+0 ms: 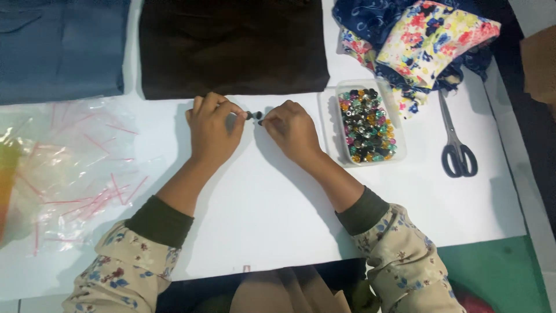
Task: Sorting small colorful buttons from a plastic container and placing them into small resealable bags.
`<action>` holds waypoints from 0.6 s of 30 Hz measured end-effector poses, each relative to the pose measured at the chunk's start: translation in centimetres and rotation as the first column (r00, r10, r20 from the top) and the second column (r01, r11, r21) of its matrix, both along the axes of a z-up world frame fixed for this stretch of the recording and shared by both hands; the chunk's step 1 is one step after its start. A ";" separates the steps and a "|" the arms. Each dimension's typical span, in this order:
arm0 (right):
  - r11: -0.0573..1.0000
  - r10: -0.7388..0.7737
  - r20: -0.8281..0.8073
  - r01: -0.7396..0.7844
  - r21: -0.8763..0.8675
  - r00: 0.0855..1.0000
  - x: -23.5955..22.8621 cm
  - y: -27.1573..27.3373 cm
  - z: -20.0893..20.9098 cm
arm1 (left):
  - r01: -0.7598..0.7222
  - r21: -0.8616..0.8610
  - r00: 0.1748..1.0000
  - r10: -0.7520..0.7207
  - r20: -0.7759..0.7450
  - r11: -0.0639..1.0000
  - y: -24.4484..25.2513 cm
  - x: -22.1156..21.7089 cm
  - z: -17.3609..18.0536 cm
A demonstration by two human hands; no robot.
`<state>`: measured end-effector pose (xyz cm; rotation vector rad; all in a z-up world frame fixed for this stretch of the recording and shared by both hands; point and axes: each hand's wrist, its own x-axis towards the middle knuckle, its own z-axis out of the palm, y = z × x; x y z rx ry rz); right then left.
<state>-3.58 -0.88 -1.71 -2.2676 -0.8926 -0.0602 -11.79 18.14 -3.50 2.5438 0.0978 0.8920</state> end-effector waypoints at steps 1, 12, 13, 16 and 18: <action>1.000 0.007 0.003 -0.007 0.002 1.000 0.3 0.4 -0.3 | -0.007 0.002 1.000 0.007 0.003 1.000 -0.1 0.2 0.2; 0.992 -0.047 0.183 0.067 -0.106 0.982 -1.2 -0.3 1.2 | -0.043 -0.083 0.994 0.034 -0.102 0.996 -1.6 -0.3 1.8; 0.992 -0.050 0.182 0.071 -0.108 0.982 -1.5 -0.6 1.8 | -0.039 -0.085 0.994 0.031 -0.102 0.996 -1.9 -0.7 2.3; 0.999 -0.013 0.359 0.024 -0.027 0.933 -1.5 -2.4 3.5 | 0.042 -0.032 0.999 -0.043 -0.027 0.999 -3.3 -1.0 3.2; 0.996 -0.087 0.390 0.082 0.029 0.917 -0.8 -4.3 4.2 | 0.129 0.054 0.991 -0.131 0.040 0.990 -4.3 -0.9 3.0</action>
